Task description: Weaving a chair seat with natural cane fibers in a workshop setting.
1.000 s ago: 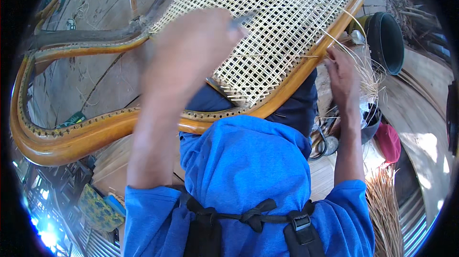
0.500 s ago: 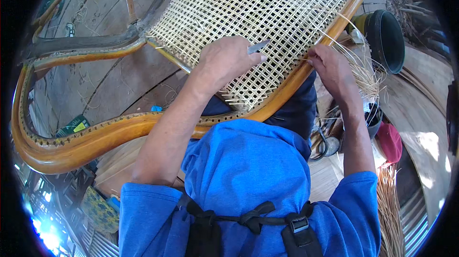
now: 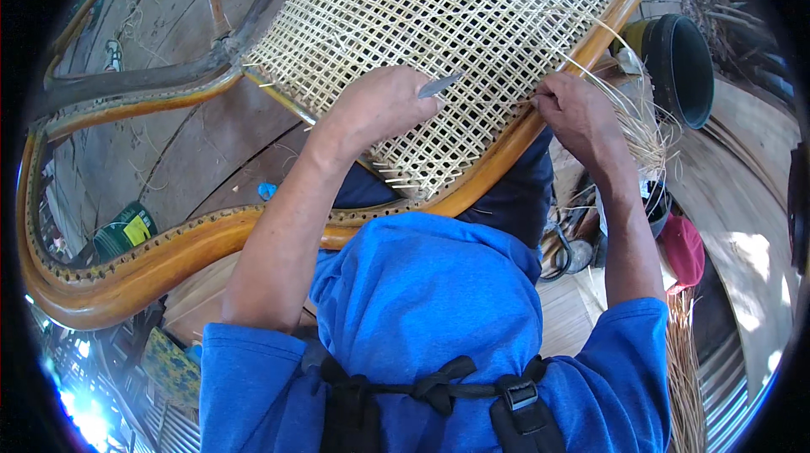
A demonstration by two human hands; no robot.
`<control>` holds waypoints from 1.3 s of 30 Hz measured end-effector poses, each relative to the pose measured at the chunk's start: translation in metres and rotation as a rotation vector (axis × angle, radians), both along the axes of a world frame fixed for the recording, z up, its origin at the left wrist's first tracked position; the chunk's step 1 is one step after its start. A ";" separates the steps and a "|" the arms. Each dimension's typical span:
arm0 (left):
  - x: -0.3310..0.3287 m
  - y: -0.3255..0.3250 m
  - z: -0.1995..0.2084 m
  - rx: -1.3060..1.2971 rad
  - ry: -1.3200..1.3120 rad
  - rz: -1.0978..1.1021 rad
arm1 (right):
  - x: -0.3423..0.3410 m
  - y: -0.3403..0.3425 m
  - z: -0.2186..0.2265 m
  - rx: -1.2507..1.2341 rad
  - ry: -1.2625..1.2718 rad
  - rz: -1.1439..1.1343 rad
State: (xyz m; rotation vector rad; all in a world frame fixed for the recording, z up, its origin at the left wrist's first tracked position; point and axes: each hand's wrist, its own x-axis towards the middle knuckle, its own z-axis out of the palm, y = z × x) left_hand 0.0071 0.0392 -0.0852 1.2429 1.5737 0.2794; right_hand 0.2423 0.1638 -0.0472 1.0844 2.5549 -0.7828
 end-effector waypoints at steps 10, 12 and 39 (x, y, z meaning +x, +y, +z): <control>0.003 0.001 0.010 -0.059 0.073 -0.017 | 0.001 0.009 0.005 -0.115 -0.021 -0.033; 0.005 0.002 0.010 -0.073 0.082 -0.005 | -0.002 0.002 0.000 -0.025 -0.082 -0.010; -0.029 -0.032 0.114 0.139 0.363 -0.132 | -0.066 -0.071 0.013 -0.622 0.717 -0.029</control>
